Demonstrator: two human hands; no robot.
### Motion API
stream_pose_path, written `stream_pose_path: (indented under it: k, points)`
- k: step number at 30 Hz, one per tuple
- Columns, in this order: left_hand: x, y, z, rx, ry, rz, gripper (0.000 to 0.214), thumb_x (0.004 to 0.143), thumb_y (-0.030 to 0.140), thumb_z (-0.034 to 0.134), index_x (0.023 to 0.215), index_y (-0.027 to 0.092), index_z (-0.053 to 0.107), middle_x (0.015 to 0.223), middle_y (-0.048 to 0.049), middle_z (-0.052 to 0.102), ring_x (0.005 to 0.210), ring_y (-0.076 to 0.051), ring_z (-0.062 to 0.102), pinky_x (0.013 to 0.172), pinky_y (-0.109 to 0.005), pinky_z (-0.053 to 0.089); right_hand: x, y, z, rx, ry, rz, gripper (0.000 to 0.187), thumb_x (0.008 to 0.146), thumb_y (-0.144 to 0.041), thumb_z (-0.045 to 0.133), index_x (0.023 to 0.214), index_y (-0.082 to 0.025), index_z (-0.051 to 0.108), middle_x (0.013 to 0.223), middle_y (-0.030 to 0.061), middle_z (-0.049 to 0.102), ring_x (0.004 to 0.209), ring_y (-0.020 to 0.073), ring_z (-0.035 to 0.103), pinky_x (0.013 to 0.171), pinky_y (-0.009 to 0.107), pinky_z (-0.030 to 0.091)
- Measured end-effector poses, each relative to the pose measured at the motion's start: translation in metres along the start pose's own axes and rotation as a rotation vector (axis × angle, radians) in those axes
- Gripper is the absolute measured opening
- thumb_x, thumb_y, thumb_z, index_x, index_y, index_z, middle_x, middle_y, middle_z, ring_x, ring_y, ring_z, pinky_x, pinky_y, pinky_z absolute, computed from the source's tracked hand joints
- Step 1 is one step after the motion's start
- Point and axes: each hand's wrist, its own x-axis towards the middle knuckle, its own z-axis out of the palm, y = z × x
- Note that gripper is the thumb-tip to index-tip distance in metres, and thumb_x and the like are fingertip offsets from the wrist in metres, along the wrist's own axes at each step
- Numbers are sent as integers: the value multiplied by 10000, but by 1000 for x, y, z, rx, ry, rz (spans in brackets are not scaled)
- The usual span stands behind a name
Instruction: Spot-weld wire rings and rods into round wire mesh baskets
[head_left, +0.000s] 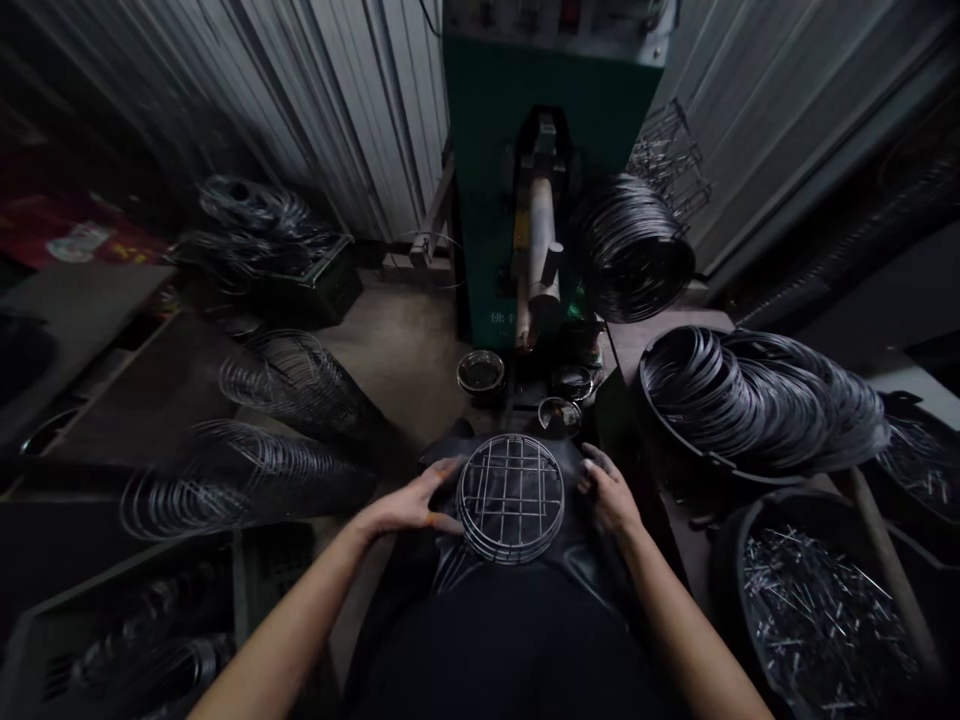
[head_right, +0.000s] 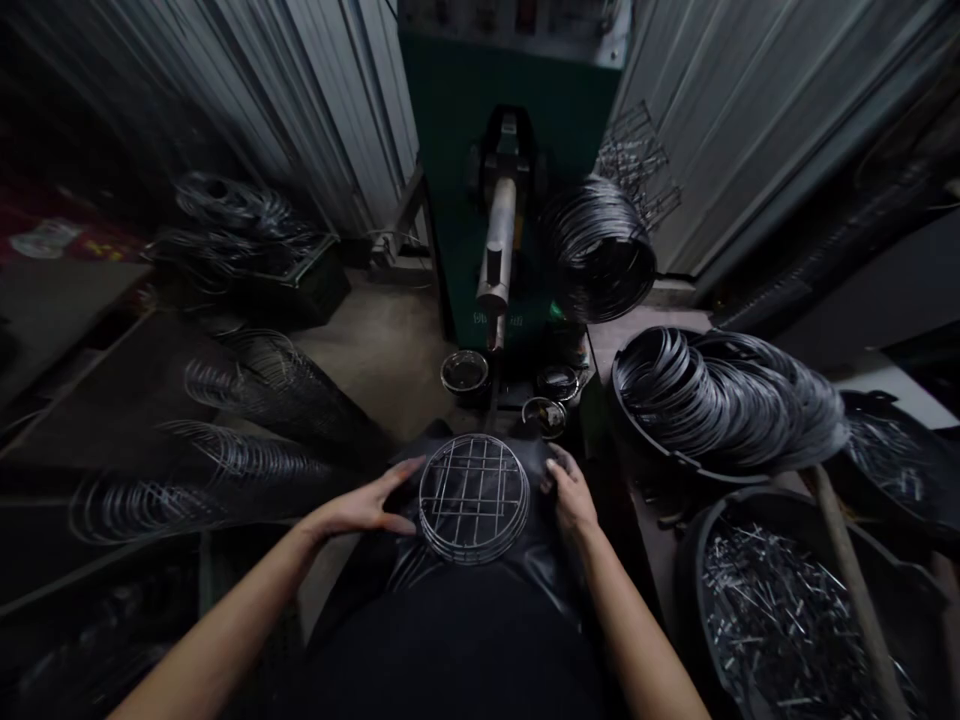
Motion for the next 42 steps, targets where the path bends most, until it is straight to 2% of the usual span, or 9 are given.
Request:
stream_pose_path:
  k: [6,9,13,19,24,29,33,39,42]
  points:
    - [70,35,-58,-313,66,-102,751,594,485,722,1257,190,529,1258,-109,583,1127,-270,562,951,-361,437,21,28,9,-209,113,-257,378,723,-447,564,1010,-206,512,824,39,639,848,216,589,853,388,427]
    - [116,54,-57,-282,-54,-96,541,495,384,780,998,213,679,1013,-67,707,935,-258,650,813,-366,498,25,44,6,-131,194,-242,278,737,-436,587,905,-223,525,830,34,638,822,207,597,829,377,450]
    - [156,64,-40,-274,-405,-199,406,393,268,795,788,224,709,710,-11,713,658,-232,652,608,-359,508,33,44,-12,367,240,-60,272,702,-358,665,915,-235,548,775,-2,629,656,158,606,573,283,508]
    - [154,70,-33,-205,-616,-173,314,460,307,772,756,232,701,687,9,690,642,-212,630,622,-372,500,29,24,-20,606,98,171,346,647,-213,742,970,-191,621,717,1,608,567,118,573,389,186,446]
    - [99,88,-56,-57,-357,46,592,431,344,818,984,200,664,918,-30,691,865,-248,633,785,-365,496,18,4,-6,718,155,197,245,651,-147,703,885,-191,644,736,4,643,655,145,618,595,274,571]
    - [21,113,-79,122,154,309,730,500,359,801,1162,183,549,1231,-91,541,1149,-266,508,993,-393,408,11,-21,-4,795,72,196,134,682,-104,643,779,-195,629,696,-11,644,632,134,619,688,332,586]
    - [-5,116,-73,256,535,406,679,565,254,743,1197,169,507,1345,-120,393,1278,-280,370,1076,-423,327,8,-37,-5,837,27,157,104,694,-98,644,734,-188,610,712,-8,642,620,111,612,632,253,579]
    - [15,99,-51,293,621,397,651,577,224,718,1186,182,494,1327,-115,390,1261,-295,382,1071,-454,339,4,-36,-11,574,-14,57,156,642,-133,689,784,-174,637,712,16,630,584,124,583,555,243,543]
    - [25,93,-38,330,575,386,655,566,193,689,1191,172,492,1322,-124,388,1263,-313,371,1066,-467,339,-1,-26,-19,140,4,-35,143,649,-197,637,788,-166,642,626,-2,597,571,146,562,562,272,503]
